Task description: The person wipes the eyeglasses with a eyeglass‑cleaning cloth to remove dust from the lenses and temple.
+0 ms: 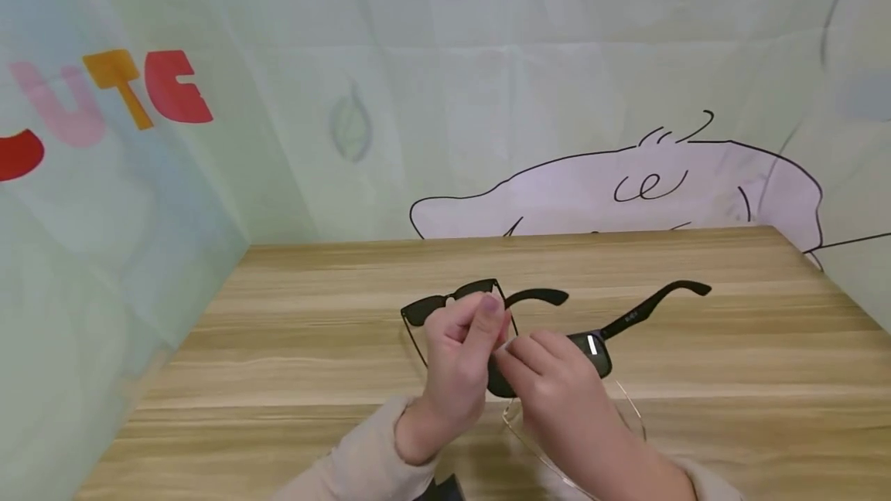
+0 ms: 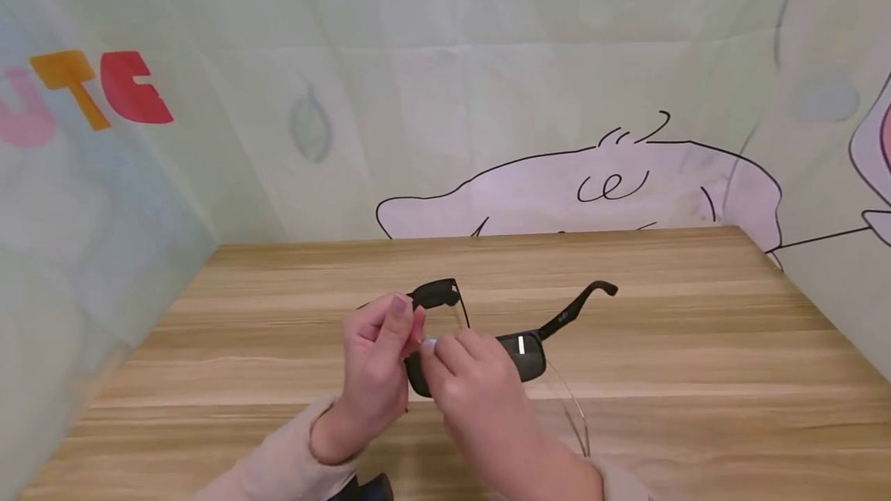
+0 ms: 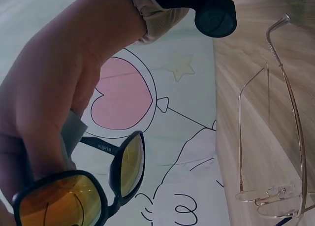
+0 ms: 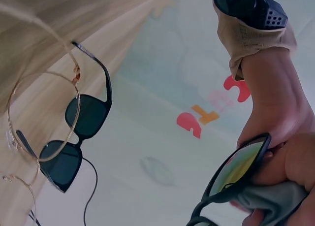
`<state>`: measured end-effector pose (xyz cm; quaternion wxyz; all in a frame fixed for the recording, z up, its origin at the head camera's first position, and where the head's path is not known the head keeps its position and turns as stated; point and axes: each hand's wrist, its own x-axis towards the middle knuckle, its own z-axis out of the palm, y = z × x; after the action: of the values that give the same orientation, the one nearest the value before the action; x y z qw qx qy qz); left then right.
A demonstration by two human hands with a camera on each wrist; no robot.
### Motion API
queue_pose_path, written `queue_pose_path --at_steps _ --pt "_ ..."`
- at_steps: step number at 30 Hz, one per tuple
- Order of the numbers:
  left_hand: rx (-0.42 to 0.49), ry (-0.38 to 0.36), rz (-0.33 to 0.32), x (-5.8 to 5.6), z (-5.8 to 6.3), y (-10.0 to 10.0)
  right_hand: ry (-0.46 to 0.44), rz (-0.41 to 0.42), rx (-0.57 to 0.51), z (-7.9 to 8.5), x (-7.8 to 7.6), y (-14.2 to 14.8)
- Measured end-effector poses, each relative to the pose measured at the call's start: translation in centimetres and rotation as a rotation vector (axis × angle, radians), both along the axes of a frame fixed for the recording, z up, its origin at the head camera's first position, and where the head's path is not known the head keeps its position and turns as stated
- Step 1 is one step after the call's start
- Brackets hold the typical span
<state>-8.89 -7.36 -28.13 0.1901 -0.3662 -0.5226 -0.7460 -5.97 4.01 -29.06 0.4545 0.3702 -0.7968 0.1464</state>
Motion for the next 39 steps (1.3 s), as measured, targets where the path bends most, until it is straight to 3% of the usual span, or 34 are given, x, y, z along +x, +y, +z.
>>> queue_pose_path --at_steps 4,10,12,15,17,20,23,25,29,35,39 --pt "0.005 0.004 0.037 -0.1 0.2 -0.2 -0.004 0.143 0.017 0.0 -0.4 0.4" --pt "0.009 0.000 0.072 -0.2 0.4 -0.7 -0.042 0.221 0.073 0.2 -0.3 1.5" --pt "0.007 0.010 0.060 -0.3 0.4 -0.8 -0.051 0.231 0.039 0.2 -0.2 1.7" --pt "-0.001 0.043 0.039 -0.4 0.4 -0.9 -0.074 0.247 -0.096 0.3 -0.1 2.2" --pt "-0.002 0.066 0.029 -0.4 0.5 -0.9 -0.054 0.220 -0.202 0.4 -0.1 2.7" --pt "-0.004 0.094 0.038 -0.5 0.7 -1.0 -0.026 0.103 -0.285 0.4 -0.2 3.6" --pt "0.008 0.100 0.057 -0.4 0.8 -1.1 -0.060 -0.022 -0.220 0.0 -0.4 4.2" --pt "0.019 0.097 0.076 -0.4 0.9 -1.1 -0.098 -0.052 -0.148 -0.6 -0.6 4.4" --pt "0.051 0.074 0.116 -0.1 1.1 -1.2 -0.147 -0.034 -0.057 -1.3 -0.7 4.3" --pt "0.099 0.048 0.168 -0.2 1.5 -1.6 -0.088 0.060 -0.031 -1.3 -1.0 4.5" --pt "0.092 0.054 0.188 -0.5 1.7 -1.9 -0.111 0.081 -0.010 -1.2 -0.8 4.7"
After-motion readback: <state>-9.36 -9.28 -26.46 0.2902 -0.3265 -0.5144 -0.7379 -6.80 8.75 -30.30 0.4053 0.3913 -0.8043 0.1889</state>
